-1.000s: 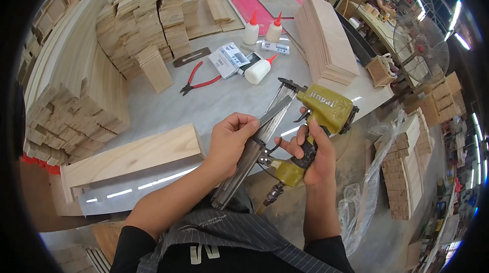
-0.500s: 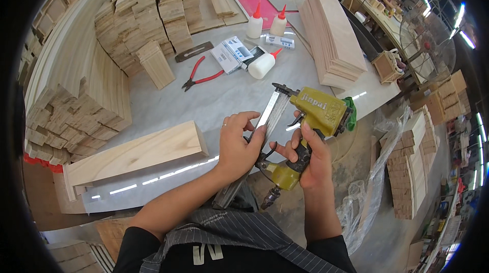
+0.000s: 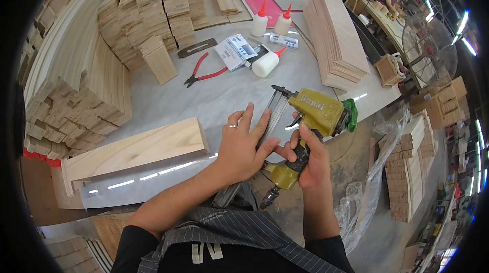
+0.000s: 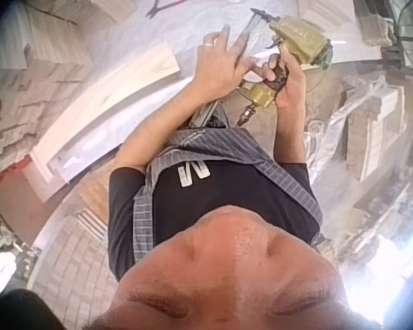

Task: Assemble a wooden box using wood glue and a pneumatic nail gun.

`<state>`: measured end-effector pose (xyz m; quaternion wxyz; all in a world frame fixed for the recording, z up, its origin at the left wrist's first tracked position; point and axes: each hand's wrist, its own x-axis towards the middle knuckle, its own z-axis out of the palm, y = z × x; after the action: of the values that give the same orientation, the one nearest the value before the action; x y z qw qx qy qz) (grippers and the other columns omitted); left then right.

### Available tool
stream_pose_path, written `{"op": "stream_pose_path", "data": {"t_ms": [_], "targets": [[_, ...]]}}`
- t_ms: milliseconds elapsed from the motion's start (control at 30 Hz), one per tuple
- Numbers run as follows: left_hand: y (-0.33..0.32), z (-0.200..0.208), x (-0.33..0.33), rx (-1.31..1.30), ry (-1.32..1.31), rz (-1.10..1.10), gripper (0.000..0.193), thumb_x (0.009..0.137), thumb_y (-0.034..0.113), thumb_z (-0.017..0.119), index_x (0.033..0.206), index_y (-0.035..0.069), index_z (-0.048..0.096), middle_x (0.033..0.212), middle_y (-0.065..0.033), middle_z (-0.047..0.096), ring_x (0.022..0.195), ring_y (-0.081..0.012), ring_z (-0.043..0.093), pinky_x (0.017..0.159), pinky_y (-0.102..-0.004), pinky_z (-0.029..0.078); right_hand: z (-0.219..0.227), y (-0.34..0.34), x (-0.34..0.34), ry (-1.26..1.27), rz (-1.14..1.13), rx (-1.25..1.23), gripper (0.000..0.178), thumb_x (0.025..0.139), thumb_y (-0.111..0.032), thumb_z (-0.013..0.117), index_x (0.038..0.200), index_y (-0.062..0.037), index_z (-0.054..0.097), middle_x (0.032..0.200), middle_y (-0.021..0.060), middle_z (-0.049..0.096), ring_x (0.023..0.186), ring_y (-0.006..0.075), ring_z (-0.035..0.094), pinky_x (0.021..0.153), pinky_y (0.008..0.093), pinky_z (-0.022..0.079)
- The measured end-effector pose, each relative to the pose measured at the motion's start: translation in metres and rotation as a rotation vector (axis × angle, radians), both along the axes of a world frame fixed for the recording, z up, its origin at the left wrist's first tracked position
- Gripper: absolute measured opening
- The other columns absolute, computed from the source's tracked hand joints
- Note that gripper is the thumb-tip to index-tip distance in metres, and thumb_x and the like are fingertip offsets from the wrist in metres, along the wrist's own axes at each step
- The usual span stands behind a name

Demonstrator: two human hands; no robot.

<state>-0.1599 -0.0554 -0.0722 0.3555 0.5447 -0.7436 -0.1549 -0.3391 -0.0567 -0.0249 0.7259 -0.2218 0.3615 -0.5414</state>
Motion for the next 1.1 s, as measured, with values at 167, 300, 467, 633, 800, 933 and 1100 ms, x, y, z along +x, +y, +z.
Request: {"op": "stream_pose_path", "data": {"t_ms": [167,300,467,633,800,933,1100], "targets": [[-0.013,0.004,-0.002,0.086,-0.129,-0.016,0.085,0.097,0.063,0.051,0.16,0.008,0.034,0.157,-0.0377,0.03,0.135,-0.0523,0.038,0.107,-0.0593,0.037,-0.006,0.0,0.002,0.083,0.039,-0.01,0.039,0.108,-0.027,0.051,0.142,-0.0072,0.049,0.074,0.0048,0.058,0.054,0.0139,0.052,0.077,0.0401,0.052],[-0.009,0.004,0.009,0.025,-0.176,-0.013,0.087,0.096,0.059,0.057,0.157,0.002,0.035,0.153,-0.039,0.034,0.131,-0.0545,0.041,0.102,-0.06,0.04,-0.007,-0.001,0.004,0.071,0.054,-0.021,0.04,0.108,-0.03,0.051,0.142,-0.0081,0.049,0.074,0.0046,0.059,0.054,0.013,0.052,0.077,0.0387,0.051],[0.055,0.003,0.046,0.136,0.152,-0.244,0.091,0.094,0.058,0.063,0.156,-0.002,0.032,0.15,-0.037,0.038,0.128,-0.0544,0.044,0.108,-0.0588,0.038,-0.009,-0.009,-0.007,0.047,-0.026,-0.005,0.041,0.105,-0.034,0.059,0.137,-0.0086,0.052,0.073,0.002,0.056,0.055,0.0126,0.052,0.072,0.0386,0.052],[0.121,-0.013,0.081,0.047,0.139,-0.286,0.086,0.093,0.059,0.064,0.149,-0.003,0.045,0.144,-0.0313,0.046,0.123,-0.0491,0.05,0.106,-0.0542,0.042,-0.009,-0.028,-0.027,-0.143,0.014,0.135,0.041,0.105,-0.045,0.057,0.13,-0.012,0.055,0.075,0.0005,0.053,0.057,0.009,0.05,0.061,0.0298,0.048],[0.094,-0.006,0.059,-0.284,0.2,-0.169,0.083,0.093,0.068,0.056,0.142,0.001,0.056,0.14,-0.0274,0.053,0.122,-0.0454,0.053,0.102,-0.0527,0.043,-0.014,-0.019,-0.015,-0.233,0.103,0.217,0.039,0.105,-0.041,0.059,0.129,-0.0108,0.056,0.074,-0.0012,0.049,0.056,0.0077,0.047,0.057,0.0284,0.045],[0.044,0.011,0.048,-0.502,0.148,-0.131,0.084,0.092,0.073,0.051,0.141,0.005,0.058,0.143,-0.0255,0.052,0.124,-0.0446,0.05,0.104,-0.0572,0.039,-0.012,-0.005,0.005,-0.247,0.11,0.283,0.039,0.104,-0.039,0.059,0.13,-0.0092,0.058,0.073,-0.0027,0.046,0.054,0.007,0.044,0.054,0.0258,0.043],[0.06,0.016,0.037,-0.356,0.159,-0.078,0.085,0.09,0.069,0.057,0.147,0.005,0.051,0.146,-0.0228,0.05,0.133,-0.0436,0.044,0.108,-0.0613,0.031,0.02,-0.003,-0.004,-0.097,0.104,0.104,0.044,0.102,-0.025,0.058,0.141,-0.0049,0.051,0.073,0.0007,0.047,0.051,0.0091,0.046,0.049,0.0282,0.046]]}}
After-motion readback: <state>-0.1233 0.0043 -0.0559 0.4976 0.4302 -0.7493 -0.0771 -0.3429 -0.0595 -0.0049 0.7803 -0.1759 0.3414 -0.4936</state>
